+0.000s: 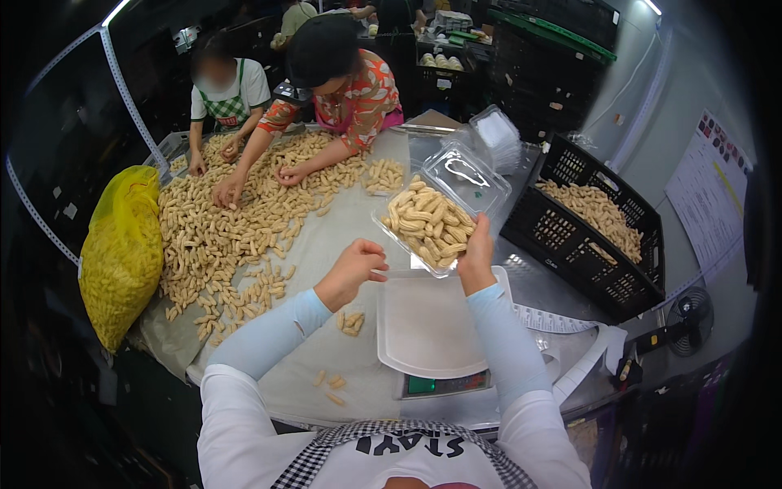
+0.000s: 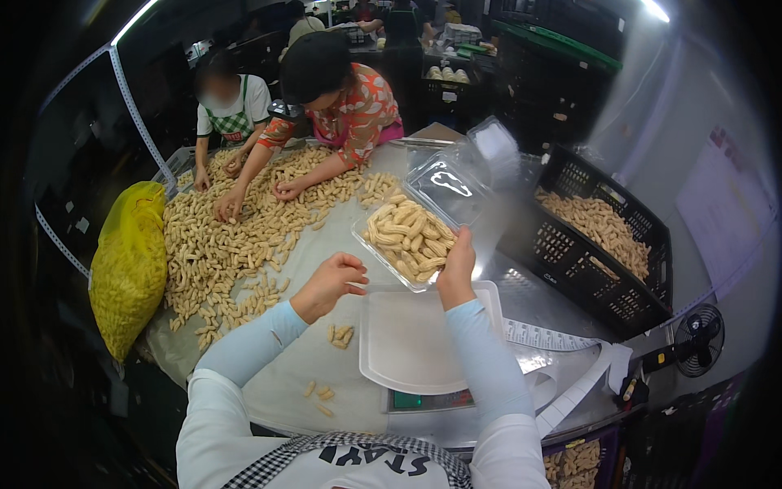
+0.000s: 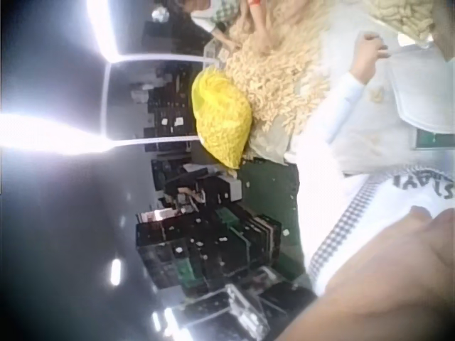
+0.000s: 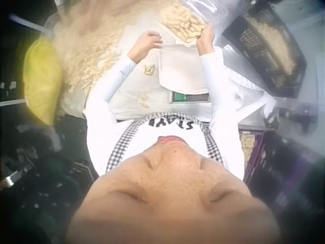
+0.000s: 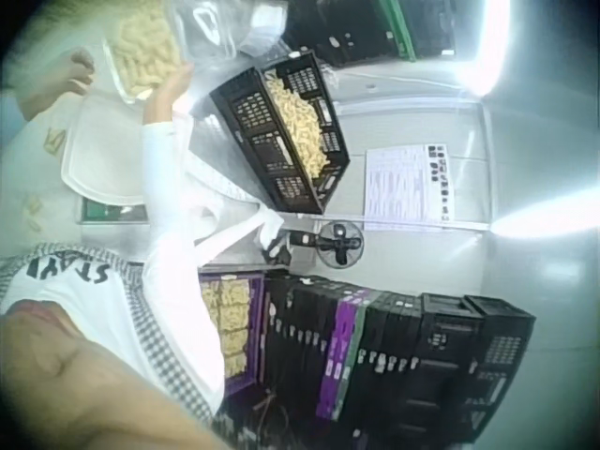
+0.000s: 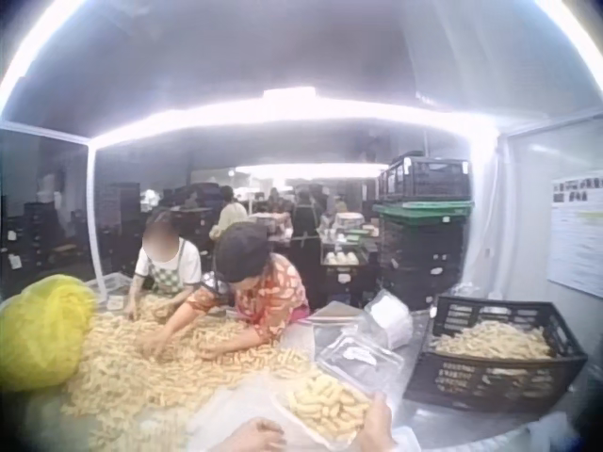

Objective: The person scoops shelled peanuts from a large pile on a table into a clear plastic container, weighs the container on a digital scale, and adjusts the amount by hand. The person then places the container into a black crate and repeats the process with additional containers.

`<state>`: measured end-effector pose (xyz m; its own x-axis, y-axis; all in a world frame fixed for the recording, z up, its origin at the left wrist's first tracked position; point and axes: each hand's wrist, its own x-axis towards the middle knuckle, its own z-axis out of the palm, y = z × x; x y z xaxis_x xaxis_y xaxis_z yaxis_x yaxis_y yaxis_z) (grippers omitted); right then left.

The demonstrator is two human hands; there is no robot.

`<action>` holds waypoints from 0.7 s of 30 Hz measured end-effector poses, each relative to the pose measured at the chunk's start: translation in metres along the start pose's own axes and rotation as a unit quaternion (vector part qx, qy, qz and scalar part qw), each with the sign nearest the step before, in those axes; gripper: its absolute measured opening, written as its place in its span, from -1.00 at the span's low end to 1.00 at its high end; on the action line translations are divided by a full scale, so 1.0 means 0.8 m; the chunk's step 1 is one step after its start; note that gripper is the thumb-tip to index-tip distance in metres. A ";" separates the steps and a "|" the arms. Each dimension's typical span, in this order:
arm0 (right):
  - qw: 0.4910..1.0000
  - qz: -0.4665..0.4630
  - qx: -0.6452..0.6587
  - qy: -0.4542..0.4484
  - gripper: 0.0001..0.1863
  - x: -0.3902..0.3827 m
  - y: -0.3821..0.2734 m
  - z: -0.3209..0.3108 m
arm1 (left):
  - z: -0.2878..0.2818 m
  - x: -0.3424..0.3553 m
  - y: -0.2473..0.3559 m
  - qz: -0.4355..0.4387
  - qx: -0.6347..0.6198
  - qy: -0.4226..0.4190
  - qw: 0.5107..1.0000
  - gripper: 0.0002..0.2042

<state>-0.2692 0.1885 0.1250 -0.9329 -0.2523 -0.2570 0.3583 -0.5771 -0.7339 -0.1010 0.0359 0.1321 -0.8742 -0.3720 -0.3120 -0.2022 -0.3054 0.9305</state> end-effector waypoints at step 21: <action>0.970 -0.018 -0.201 -0.136 -0.34 -0.012 -0.021 -0.177 | 0.120 0.049 -0.018 0.040 -0.057 0.039 0.997 -0.77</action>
<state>-0.2719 0.3109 0.0506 -0.8806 -0.4647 -0.0922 0.2322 -0.2537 -0.9390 -0.1747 0.1101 0.1248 -0.8475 -0.4650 -0.2559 -0.0780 -0.3676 0.9267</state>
